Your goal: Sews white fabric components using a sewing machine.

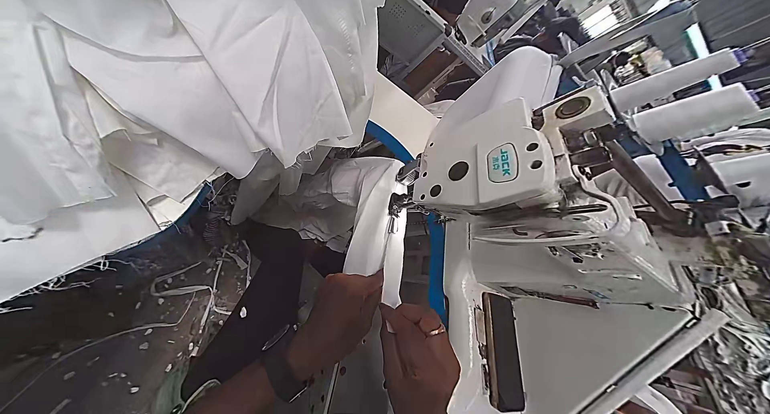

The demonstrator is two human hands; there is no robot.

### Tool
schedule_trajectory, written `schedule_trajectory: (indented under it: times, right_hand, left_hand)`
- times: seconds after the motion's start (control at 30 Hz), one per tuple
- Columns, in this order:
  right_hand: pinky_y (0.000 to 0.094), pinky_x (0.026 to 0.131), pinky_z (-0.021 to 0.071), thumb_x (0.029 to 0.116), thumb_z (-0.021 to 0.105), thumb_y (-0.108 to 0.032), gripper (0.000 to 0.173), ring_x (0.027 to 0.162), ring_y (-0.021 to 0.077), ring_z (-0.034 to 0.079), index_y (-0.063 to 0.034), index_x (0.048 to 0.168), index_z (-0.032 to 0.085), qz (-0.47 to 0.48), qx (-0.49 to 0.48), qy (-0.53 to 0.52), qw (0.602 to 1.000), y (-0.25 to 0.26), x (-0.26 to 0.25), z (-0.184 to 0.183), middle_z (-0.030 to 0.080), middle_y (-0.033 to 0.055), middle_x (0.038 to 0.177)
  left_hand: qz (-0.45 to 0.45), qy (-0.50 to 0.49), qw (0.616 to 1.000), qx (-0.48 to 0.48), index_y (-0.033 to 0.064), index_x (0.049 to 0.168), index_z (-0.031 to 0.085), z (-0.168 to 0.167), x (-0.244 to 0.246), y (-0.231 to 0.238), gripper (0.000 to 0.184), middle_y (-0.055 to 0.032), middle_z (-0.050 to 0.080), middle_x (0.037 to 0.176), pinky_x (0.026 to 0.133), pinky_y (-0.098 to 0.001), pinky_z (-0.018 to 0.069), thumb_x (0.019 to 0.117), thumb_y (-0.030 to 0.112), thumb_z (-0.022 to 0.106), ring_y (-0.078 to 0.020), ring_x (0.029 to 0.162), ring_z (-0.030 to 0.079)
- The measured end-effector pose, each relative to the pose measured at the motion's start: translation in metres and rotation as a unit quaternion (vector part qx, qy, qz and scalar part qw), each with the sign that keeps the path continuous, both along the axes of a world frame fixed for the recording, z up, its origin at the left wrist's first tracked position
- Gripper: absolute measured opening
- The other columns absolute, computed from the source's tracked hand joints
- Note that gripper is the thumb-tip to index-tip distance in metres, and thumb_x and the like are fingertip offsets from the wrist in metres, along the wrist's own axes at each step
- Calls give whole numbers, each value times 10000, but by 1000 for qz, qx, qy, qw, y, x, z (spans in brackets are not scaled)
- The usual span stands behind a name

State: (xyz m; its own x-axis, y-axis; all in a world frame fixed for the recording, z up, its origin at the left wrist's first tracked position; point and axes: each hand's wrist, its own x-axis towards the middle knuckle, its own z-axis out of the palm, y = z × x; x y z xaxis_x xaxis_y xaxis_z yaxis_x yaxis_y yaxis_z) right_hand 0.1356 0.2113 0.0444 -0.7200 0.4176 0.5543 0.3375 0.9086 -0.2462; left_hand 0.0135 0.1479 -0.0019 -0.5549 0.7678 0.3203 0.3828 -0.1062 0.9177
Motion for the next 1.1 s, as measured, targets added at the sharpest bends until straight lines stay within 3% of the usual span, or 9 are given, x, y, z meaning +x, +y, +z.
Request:
schedule_trajectory:
  times: [0.33,0.47,0.57,0.73,0.87,0.93,1.0,1.03,1.1]
  right_hand:
    - [161,895,548,942,573,-108,129,1005,69,724,-39,844,621,-29,6,81,996,15,-17,-28,769,104,999]
    - [184,847,554,916,540,-84,151,969,125,742,-16,830,643,-57,32,52,997,28,-30,-22,775,144,1020]
    - [214,824,564,915,536,-74,168,973,164,745,2,882,682,-64,37,31,997,38,-39,-21,771,153,1067]
    - [333,972,557,924,521,-83,248,1144,285,707,30,1004,728,-56,52,-6,997,40,-44,-25,735,191,1174]
    - [367,977,548,915,517,-90,249,1169,346,683,4,982,738,-65,74,-28,995,32,-46,-30,720,210,1195]
    - [414,970,552,909,503,-67,254,1169,382,678,9,965,739,-61,87,-41,993,27,-46,-31,726,205,1190]
    - [424,974,547,894,506,-68,247,1163,400,679,0,917,742,-55,102,-36,993,29,-48,-31,746,179,1166]
    - [415,972,549,885,511,-68,238,1162,402,679,-6,891,741,-55,101,-34,993,30,-47,-31,749,173,1161]
    - [402,959,553,878,518,-68,232,1159,393,682,-23,848,743,-57,96,-28,993,32,-50,-32,754,165,1156]
  left_hand:
    - [124,82,981,122,22,683,688,-17,3,30,193,-45,494,582,582,-226,424,862,71,635,-146,594,521]
    - [158,161,969,103,35,681,696,-13,-11,52,187,-55,533,599,554,-282,445,848,90,635,-195,598,554]
    - [165,167,970,67,49,744,725,-11,-15,62,146,-104,678,819,673,-342,555,862,97,653,-264,812,673]
    - [134,181,973,51,42,879,771,-2,-25,55,156,-122,749,1001,696,-359,587,894,73,618,-261,825,716]
    - [66,72,995,24,-17,1124,749,72,-79,33,328,-130,761,1014,821,-401,596,999,99,469,-221,929,735]
    - [-19,-106,993,-48,-36,1118,702,54,-106,62,469,-141,698,930,791,-430,539,1113,248,329,-222,868,669]
    - [-140,-337,928,-71,-33,1091,626,4,-124,120,638,-75,605,875,726,-328,486,1135,413,172,-143,772,572]
    - [-159,-417,893,-59,15,1040,618,-10,-129,146,633,-37,636,822,666,-286,508,1121,472,187,-102,709,605]
    - [-122,-425,896,-39,-17,1025,627,1,-147,183,357,-53,635,832,681,-275,524,1106,279,446,-92,710,604]
